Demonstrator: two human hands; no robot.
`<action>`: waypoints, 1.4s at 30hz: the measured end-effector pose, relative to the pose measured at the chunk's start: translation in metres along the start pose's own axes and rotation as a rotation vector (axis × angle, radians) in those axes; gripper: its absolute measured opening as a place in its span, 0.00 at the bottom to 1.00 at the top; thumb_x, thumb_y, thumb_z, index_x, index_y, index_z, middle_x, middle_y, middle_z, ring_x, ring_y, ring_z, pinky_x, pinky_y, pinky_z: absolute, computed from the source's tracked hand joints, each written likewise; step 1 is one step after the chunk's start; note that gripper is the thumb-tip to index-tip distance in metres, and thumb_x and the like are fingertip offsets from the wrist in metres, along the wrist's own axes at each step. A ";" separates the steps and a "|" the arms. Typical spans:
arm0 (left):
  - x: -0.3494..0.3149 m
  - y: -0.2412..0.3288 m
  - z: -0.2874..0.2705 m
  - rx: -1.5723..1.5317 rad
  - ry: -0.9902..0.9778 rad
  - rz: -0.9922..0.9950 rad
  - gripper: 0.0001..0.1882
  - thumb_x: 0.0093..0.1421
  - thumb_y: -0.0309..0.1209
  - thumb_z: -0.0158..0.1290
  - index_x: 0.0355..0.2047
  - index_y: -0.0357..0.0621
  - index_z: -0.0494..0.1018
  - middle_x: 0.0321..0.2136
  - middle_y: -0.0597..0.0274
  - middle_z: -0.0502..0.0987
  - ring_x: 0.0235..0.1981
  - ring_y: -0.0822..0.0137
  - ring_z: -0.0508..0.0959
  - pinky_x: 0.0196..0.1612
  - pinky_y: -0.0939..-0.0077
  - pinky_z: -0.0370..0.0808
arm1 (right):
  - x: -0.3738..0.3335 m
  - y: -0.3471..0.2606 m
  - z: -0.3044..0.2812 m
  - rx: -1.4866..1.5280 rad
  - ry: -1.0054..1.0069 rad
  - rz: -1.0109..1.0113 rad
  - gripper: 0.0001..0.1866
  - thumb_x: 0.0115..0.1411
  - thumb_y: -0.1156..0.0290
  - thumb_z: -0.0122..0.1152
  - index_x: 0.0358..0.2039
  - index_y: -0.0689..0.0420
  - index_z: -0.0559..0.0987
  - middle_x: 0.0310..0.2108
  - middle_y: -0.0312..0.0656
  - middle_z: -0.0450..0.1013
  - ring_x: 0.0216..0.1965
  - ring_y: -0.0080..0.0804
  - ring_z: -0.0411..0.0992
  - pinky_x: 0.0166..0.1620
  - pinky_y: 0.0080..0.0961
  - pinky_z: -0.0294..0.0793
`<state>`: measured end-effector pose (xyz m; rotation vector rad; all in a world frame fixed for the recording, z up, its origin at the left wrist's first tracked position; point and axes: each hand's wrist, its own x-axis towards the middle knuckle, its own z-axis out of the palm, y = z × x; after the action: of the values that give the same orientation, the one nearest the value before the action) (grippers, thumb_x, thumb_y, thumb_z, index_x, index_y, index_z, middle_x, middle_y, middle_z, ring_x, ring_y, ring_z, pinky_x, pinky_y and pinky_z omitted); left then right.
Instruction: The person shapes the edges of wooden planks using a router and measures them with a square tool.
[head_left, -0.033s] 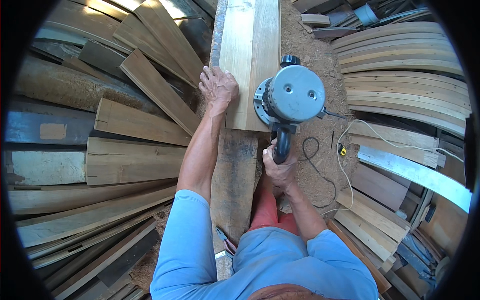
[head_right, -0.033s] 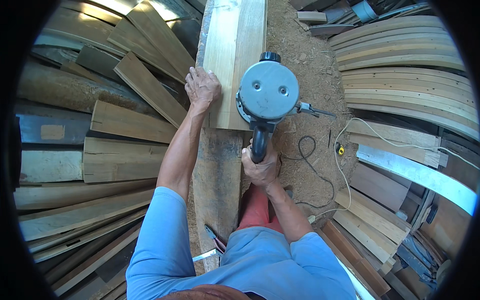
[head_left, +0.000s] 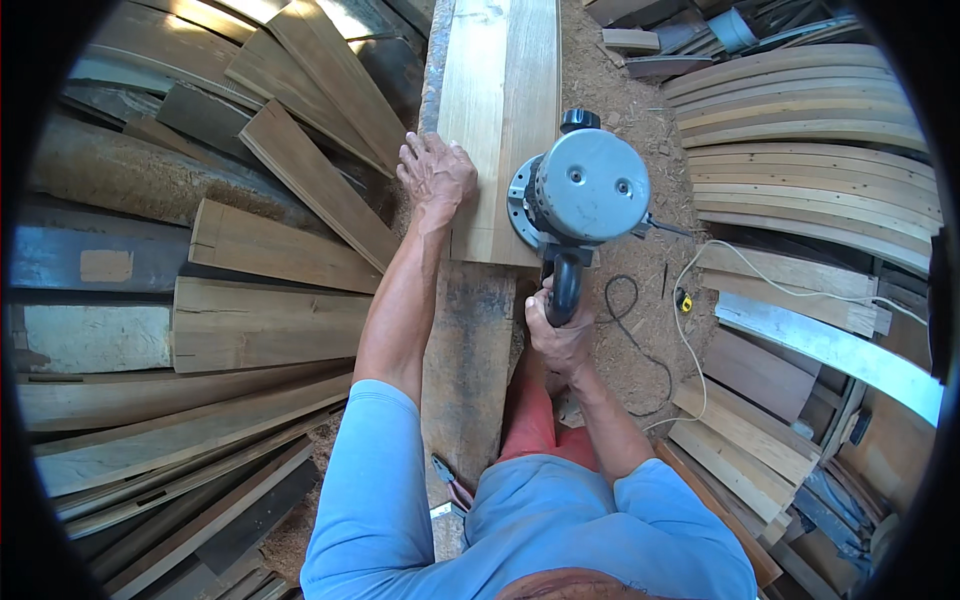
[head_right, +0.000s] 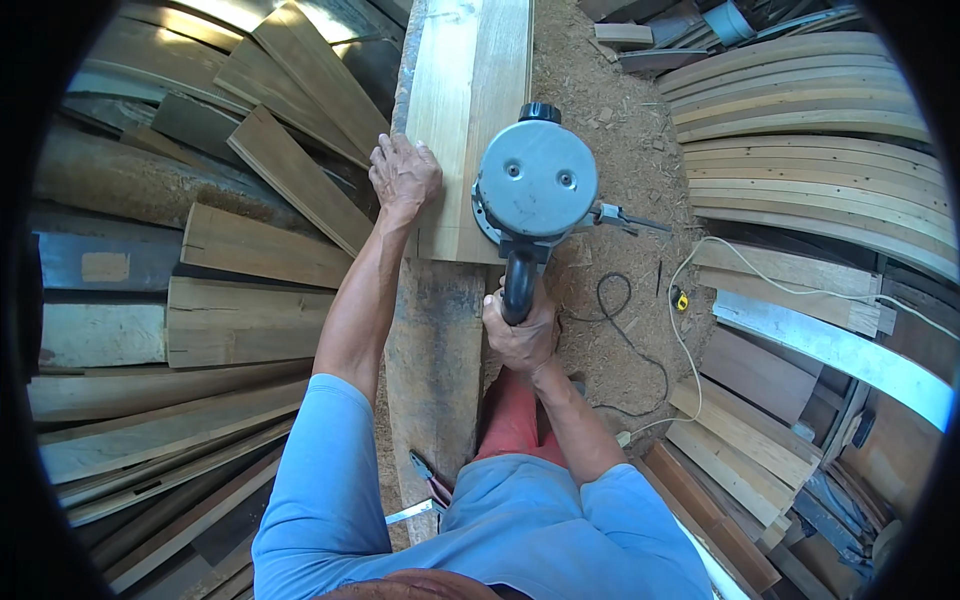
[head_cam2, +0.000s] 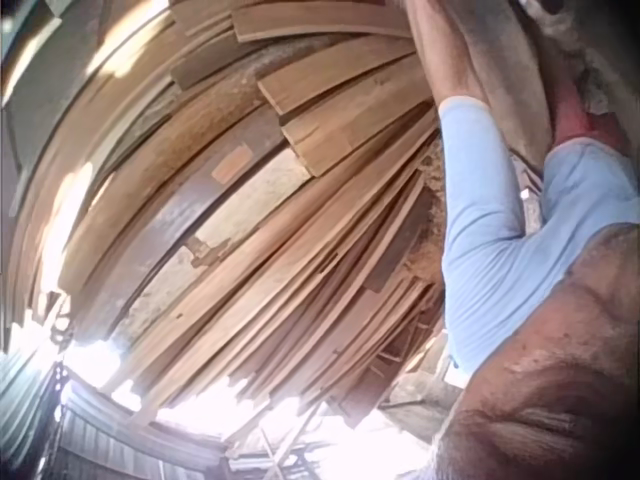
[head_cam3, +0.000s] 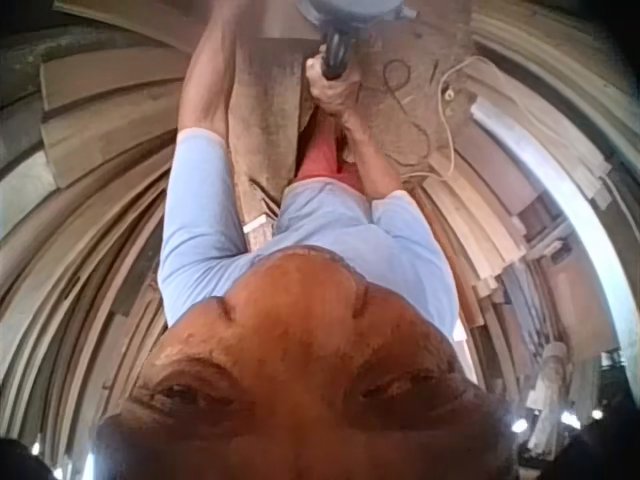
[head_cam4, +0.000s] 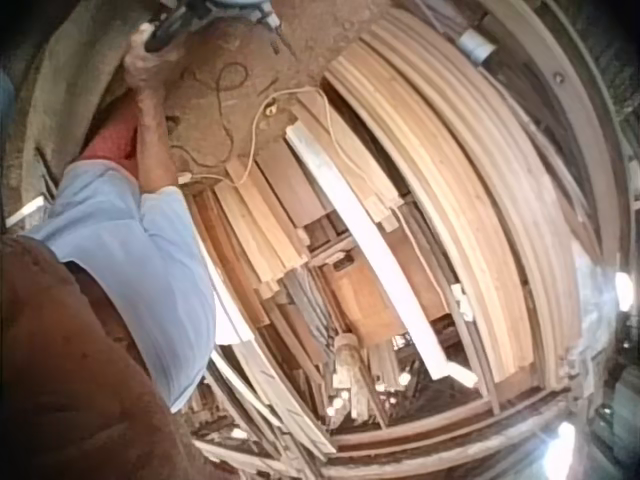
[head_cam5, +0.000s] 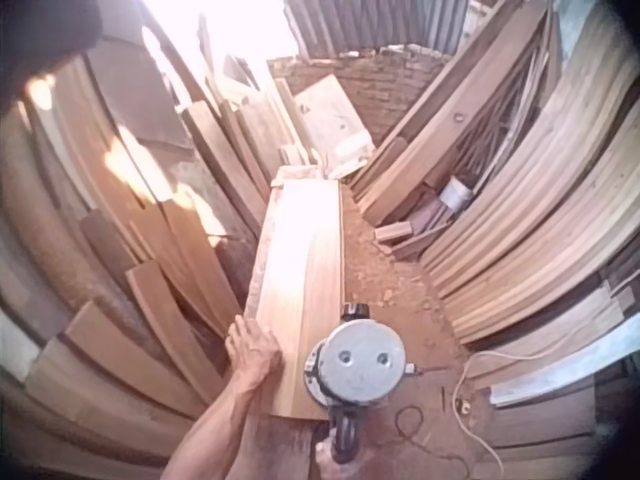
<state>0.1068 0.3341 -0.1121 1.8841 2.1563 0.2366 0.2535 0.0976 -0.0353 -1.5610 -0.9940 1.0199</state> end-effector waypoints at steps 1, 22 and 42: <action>0.005 0.001 0.001 0.001 0.006 0.006 0.31 0.69 0.43 0.42 0.62 0.29 0.64 0.67 0.31 0.61 0.67 0.36 0.62 0.67 0.43 0.61 | 0.006 -0.002 0.001 0.016 0.001 0.008 0.15 0.58 0.74 0.66 0.43 0.60 0.73 0.30 0.33 0.70 0.30 0.20 0.70 0.36 0.24 0.72; 0.106 0.039 0.011 0.035 0.049 0.006 0.31 0.68 0.44 0.44 0.61 0.30 0.66 0.66 0.35 0.64 0.65 0.38 0.65 0.65 0.43 0.62 | 0.184 -0.016 0.011 0.039 0.004 -0.071 0.14 0.58 0.77 0.64 0.43 0.60 0.72 0.29 0.32 0.69 0.29 0.17 0.68 0.35 0.23 0.72; 0.224 0.099 0.014 -0.062 -0.004 -0.094 0.32 0.66 0.43 0.47 0.61 0.28 0.66 0.69 0.32 0.59 0.69 0.37 0.60 0.68 0.40 0.56 | 0.340 -0.026 0.023 0.034 0.046 -0.143 0.14 0.57 0.78 0.64 0.43 0.60 0.74 0.27 0.29 0.69 0.27 0.16 0.69 0.35 0.21 0.73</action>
<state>0.1778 0.5689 -0.1166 1.7437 2.2013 0.2774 0.3344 0.4286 -0.0608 -1.4575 -1.0351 0.8938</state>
